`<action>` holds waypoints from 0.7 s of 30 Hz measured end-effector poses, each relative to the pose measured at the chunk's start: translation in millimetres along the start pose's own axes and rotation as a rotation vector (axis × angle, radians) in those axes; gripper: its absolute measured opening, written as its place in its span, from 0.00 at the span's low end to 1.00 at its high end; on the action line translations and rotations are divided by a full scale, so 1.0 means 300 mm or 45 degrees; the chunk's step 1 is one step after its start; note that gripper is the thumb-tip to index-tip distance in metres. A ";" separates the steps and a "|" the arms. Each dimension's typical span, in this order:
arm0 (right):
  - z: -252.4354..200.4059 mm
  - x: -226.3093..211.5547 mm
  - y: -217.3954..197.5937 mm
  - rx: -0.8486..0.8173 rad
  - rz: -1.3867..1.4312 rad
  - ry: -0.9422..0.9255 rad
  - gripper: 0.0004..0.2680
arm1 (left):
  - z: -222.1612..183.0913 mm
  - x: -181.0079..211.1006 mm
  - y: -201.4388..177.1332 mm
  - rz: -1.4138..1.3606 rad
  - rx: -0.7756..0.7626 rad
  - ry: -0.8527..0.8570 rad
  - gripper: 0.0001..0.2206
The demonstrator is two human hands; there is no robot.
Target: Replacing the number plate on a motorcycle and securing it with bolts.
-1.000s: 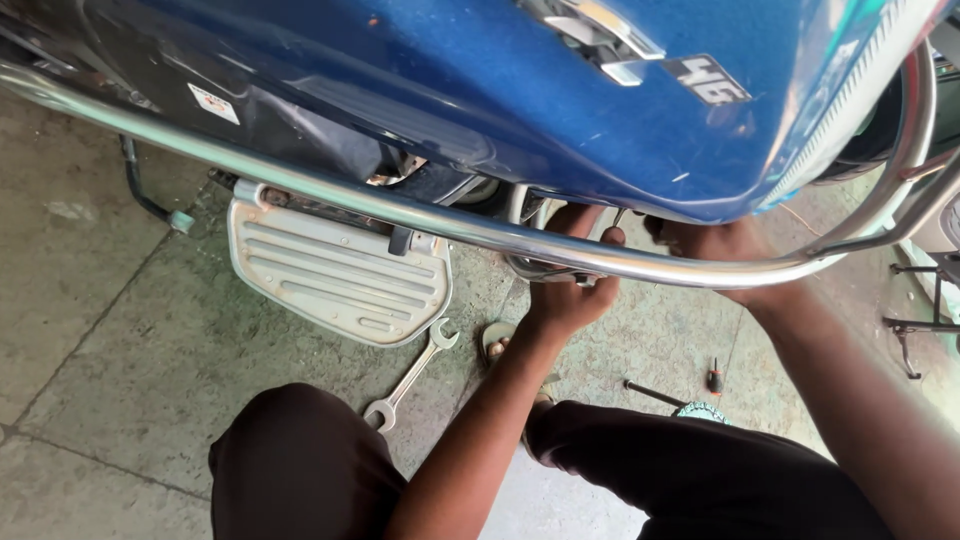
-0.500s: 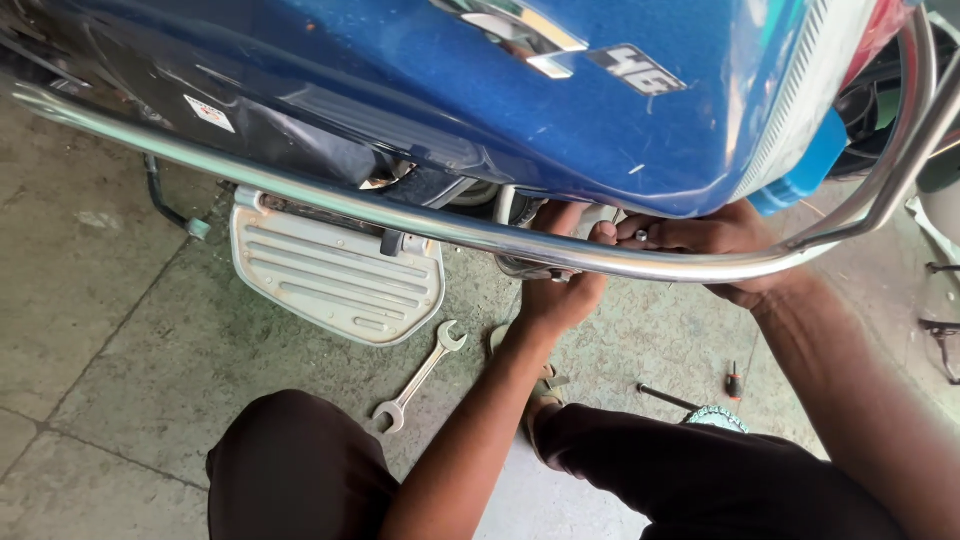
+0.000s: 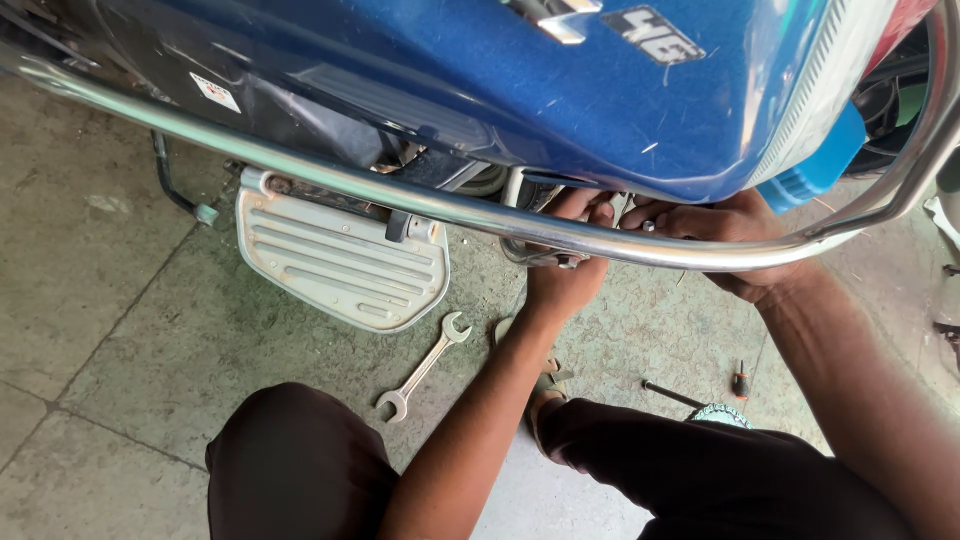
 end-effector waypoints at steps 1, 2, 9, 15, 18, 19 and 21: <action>0.000 0.004 -0.004 0.027 0.012 0.018 0.13 | 0.000 -0.038 0.013 -0.114 -0.042 -0.164 0.11; 0.003 0.018 -0.013 0.027 0.010 0.019 0.13 | -0.001 -0.041 0.018 -0.116 -0.041 -0.164 0.11; 0.015 0.058 -0.036 0.022 0.028 -0.037 0.10 | -0.005 -0.135 0.025 -0.289 -0.015 -0.058 0.12; 0.020 -0.010 0.012 -0.254 -0.279 -0.505 0.07 | -0.037 -0.087 -0.006 0.000 0.258 -0.065 0.08; 0.023 0.006 0.002 -0.239 -0.324 -0.492 0.06 | -0.060 -0.062 -0.009 -0.056 0.295 -0.028 0.09; 0.027 0.053 -0.020 -0.041 0.040 -0.061 0.09 | -0.062 -0.069 0.001 -0.100 0.228 -0.115 0.10; 0.022 0.061 -0.030 -0.066 0.074 -0.112 0.11 | -0.056 -0.038 0.005 0.016 0.234 0.044 0.08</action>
Point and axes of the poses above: each hand's wrist, its own z-axis towards the middle knuckle, its own y-axis out of the palm, x = y × z, the point moved 5 cm from there along z, towards the middle knuckle, and after that the axes turned 8 degrees about -y, right-handed, at the moved point
